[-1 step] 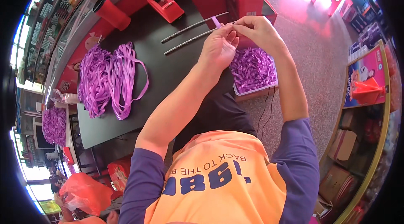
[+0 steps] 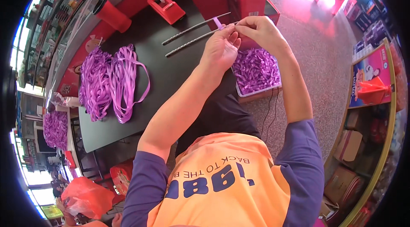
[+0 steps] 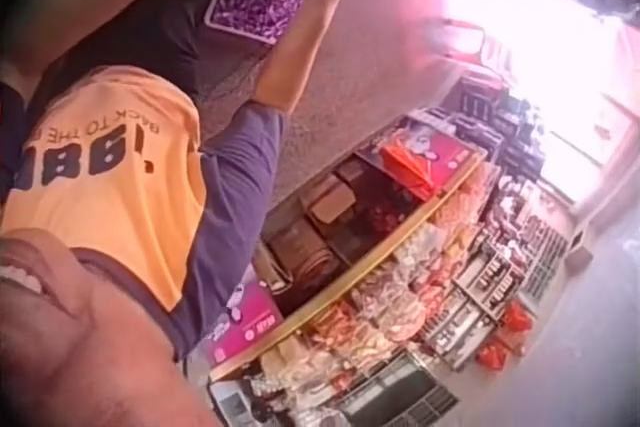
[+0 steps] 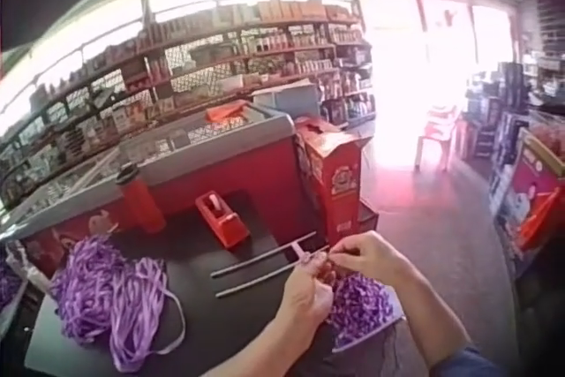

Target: Tying and measuring purple ribbons using metal rods as a jig.

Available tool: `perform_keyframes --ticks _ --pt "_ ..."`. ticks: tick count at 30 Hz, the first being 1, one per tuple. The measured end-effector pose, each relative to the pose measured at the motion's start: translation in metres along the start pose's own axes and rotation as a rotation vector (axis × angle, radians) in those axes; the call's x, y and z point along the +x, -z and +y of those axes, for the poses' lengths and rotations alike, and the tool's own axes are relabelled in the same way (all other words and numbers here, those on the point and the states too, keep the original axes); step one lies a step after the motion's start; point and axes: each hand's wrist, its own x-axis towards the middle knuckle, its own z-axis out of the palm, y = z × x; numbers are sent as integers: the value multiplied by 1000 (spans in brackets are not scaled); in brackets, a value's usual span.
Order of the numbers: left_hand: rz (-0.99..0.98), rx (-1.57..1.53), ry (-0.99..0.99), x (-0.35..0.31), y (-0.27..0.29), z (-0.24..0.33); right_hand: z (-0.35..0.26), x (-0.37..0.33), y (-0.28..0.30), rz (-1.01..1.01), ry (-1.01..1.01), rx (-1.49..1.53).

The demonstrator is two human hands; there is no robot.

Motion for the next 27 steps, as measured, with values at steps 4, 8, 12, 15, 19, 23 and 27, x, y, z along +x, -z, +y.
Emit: perform_keyframes --ticks 4,8,12,15,19,23,27 --pt "76 104 -10 -6 -2 4 13 0 -1 64 -19 51" --pt "75 174 -12 0 2 3 27 -3 5 31 -325 575" --pt "82 128 20 -4 -2 1 51 -9 1 355 -223 784" --pt "101 97 30 -5 -6 2 60 -14 -12 401 -50 692" --pt "93 63 20 -6 -6 5 43 -19 -28 288 18 609" --pt "98 81 24 -7 -6 4 53 -15 -26 291 -69 473" --pt "14 40 106 -6 -5 2 48 -11 0 269 -5 430"
